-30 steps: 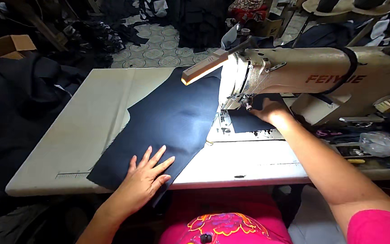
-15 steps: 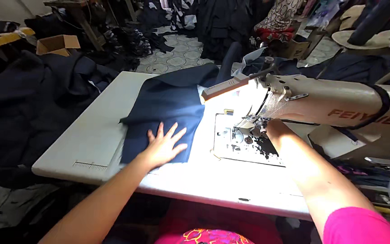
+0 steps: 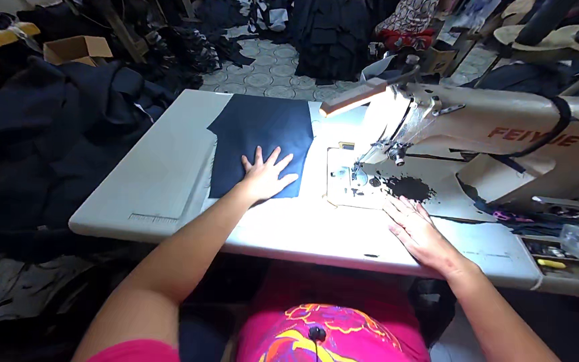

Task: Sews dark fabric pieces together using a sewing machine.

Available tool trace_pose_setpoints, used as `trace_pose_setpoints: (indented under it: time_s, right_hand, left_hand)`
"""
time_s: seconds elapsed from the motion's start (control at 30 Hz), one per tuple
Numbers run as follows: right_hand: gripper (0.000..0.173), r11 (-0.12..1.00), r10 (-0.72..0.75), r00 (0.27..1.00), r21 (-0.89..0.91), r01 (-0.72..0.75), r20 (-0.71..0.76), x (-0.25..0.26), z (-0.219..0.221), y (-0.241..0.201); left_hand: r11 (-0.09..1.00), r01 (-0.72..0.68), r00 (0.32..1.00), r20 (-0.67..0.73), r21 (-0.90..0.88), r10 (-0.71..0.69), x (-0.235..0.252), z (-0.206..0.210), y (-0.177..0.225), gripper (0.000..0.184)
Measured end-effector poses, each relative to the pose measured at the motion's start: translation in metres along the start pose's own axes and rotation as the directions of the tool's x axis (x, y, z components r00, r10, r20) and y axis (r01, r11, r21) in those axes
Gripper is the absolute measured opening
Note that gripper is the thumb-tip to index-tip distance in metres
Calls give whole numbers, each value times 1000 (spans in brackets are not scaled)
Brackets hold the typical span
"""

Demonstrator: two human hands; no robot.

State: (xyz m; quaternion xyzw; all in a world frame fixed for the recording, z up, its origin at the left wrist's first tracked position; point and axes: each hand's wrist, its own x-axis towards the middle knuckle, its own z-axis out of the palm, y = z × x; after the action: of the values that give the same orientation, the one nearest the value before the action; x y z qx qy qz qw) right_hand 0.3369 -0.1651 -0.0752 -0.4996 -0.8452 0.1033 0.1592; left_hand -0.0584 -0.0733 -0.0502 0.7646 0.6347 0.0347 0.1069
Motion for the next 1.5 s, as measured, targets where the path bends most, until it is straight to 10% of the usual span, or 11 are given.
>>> trace_pose_setpoints:
  time_s: [0.2,0.3,0.5,0.67,0.77,0.97,1.17,1.33,1.43,1.5]
  right_hand:
    - [54,974,-222,975,34,223,-15,34,19,-47]
    - [52,967,-253,967,19,253,-2,53,30,-72]
    - [45,954,-280,954,83,289,-106,56,49,-103]
    - [74,970,-142,979,176,168,-149,51,69,-143]
    - [96,946,-21,985,315,75,-170,57,68,-184]
    - [119,910,16,905,381,164,-426,94,86,-233]
    - [93,916,16,847,348,201,-532,140,94,-230]
    - [13,884,-295,733,115,452,-612,157,45,-201]
    - [9,902,-366,831,60,428,-418,118,31,-196]
    - [6,922,-370,877,-8,386,-307,78,42,-188]
  left_hand:
    - [962,-273,905,-340,-8,254,-135,42,33,66]
    - [924,-380,893,-246,38,377,-159,55,33,97]
    - [867,-496,833,-307,-48,460,-153,50,23,58]
    - [727,-109,970,-234,-678,-73,-117,-20,17,33]
    - [470,-62,864,-283,-881,-417,-103,-61,31,37]
    - [157,-299,736,-332,-941,-590,-109,-108,72,34]
    - [89,-299,693,-280,-950,-665,-118,-107,57,39]
    - [349,-319,578,-473,-881,-666,-121,-104,22,34]
    - [813,-332,523,-810,-479,-263,-143,-77,32,34]
    - [923,-349,624,-775,-161,101,-161,-33,50,37]
